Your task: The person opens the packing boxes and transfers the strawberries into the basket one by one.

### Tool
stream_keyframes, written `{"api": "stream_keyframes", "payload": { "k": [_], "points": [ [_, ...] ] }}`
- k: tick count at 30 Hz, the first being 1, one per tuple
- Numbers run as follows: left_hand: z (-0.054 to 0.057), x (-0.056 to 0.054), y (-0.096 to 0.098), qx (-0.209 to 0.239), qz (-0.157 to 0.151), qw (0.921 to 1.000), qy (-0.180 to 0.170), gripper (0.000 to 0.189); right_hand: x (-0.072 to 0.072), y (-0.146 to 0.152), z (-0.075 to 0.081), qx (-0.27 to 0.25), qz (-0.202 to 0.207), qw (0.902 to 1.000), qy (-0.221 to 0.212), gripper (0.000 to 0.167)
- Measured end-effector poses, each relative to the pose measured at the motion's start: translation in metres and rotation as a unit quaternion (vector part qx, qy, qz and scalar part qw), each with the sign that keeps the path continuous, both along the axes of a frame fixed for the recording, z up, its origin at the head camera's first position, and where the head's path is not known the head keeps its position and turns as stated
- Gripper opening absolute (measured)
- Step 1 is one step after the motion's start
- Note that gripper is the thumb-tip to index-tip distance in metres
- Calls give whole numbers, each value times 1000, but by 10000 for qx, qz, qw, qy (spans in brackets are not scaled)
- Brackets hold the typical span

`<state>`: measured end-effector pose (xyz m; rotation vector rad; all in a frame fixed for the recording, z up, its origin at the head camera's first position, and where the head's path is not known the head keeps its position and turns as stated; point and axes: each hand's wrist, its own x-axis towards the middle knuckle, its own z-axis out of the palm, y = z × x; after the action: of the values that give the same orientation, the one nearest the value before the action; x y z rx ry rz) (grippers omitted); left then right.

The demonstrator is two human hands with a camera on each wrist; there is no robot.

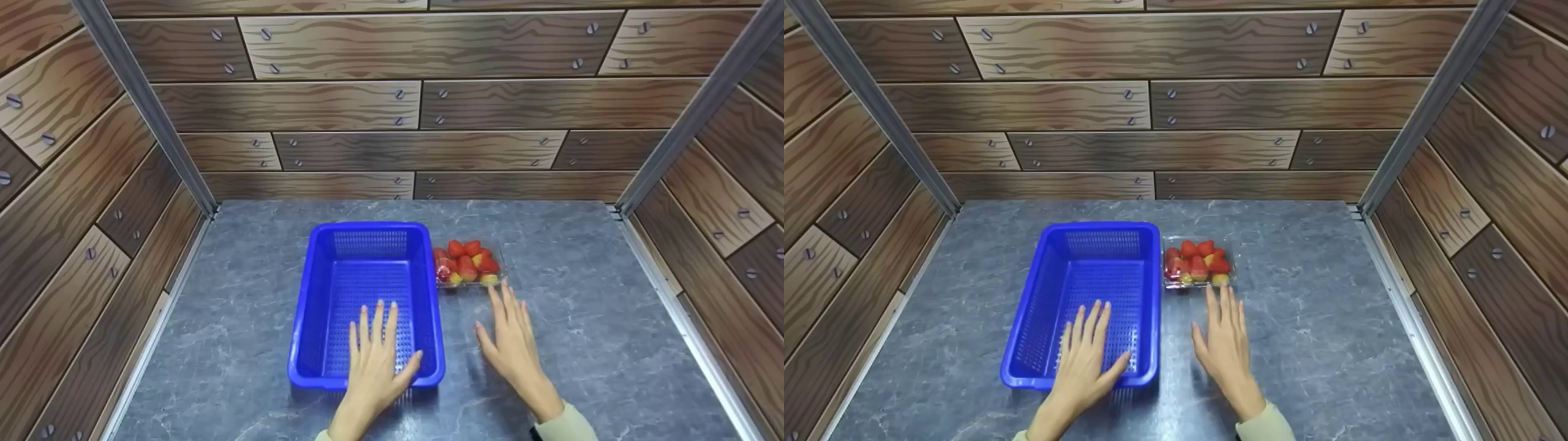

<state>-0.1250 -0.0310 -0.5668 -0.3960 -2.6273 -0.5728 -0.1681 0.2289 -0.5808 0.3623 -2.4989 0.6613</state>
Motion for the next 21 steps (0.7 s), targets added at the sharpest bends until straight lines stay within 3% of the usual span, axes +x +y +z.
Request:
{"api": "stream_keyframes", "payload": {
  "k": [5,9,11,15,21],
  "points": [
    [2,0,12,639,-416,9968,224,83,-17,12,-1,7,252,9980,585,68],
    [5,-1,25,1212,-974,9866,503,79,-32,21,0,-8,430,9948,924,66],
    [6,-2,33,1512,-1236,9788,623,78,-40,24,2,-8,492,9930,1070,64],
    [9,-2,52,2171,-1619,9616,442,78,-58,30,7,24,617,9904,1238,60],
    [11,2,83,3274,-2062,9220,-159,77,-81,36,10,235,786,9880,1310,59]
  ]
}}
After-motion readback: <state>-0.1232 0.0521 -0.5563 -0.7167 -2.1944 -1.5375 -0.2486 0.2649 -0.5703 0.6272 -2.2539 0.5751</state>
